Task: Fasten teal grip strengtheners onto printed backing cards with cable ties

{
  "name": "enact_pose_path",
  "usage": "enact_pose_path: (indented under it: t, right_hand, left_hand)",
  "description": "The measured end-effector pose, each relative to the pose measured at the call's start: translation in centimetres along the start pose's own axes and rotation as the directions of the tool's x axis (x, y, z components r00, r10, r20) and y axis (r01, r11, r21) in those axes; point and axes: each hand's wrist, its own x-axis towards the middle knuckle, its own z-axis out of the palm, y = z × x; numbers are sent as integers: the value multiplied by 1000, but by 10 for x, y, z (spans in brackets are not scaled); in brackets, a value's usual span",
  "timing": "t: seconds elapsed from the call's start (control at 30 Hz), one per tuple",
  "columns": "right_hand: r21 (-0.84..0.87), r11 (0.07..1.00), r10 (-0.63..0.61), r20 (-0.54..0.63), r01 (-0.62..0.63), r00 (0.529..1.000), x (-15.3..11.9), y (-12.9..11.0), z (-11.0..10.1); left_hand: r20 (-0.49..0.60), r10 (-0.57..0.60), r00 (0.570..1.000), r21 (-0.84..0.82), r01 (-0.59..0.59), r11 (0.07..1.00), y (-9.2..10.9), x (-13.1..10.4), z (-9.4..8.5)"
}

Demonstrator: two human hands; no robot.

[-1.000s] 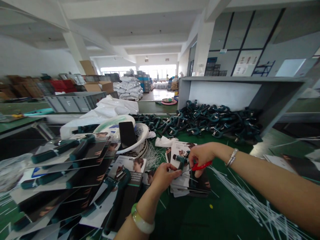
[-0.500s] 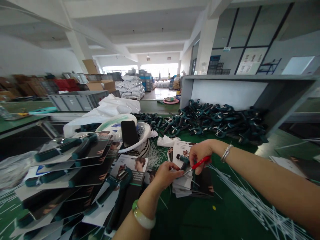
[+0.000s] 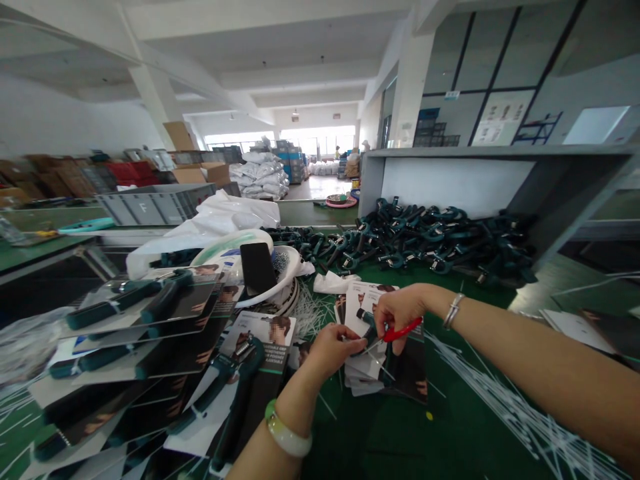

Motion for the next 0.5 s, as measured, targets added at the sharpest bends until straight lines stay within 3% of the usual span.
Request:
enact_pose_path:
  t: [0.1, 0.23, 0.3, 0.37, 0.43, 0.5]
  right_hand:
    - [-35, 997, -64, -48, 62, 997, -6, -3, 10]
    - [107, 994, -2, -41, 6, 999, -26, -1, 29]
    - [207, 978, -11, -121, 36, 993, -43, 6, 39]
    - [273, 959, 6, -281, 74, 960, -60, 22, 51]
    - [345, 938, 169, -488, 12, 856, -72, 49, 66]
    - [359, 926, 344, -664, -120, 664, -77, 83, 83]
  left_hand:
    - [-20, 9, 1000, 26, -9, 1000, -1, 0, 1]
    - [-50, 43, 998, 68, -39, 997, 0, -7, 2]
    - [-72, 106, 992, 110, -98, 989, 0, -13, 5]
    - [-97, 178, 979, 176, -159, 971, 1, -21, 7]
    - [-139, 227, 964, 252, -187, 950, 6, -30, 5]
    - [-205, 280, 938, 335, -201, 920, 13, -40, -8]
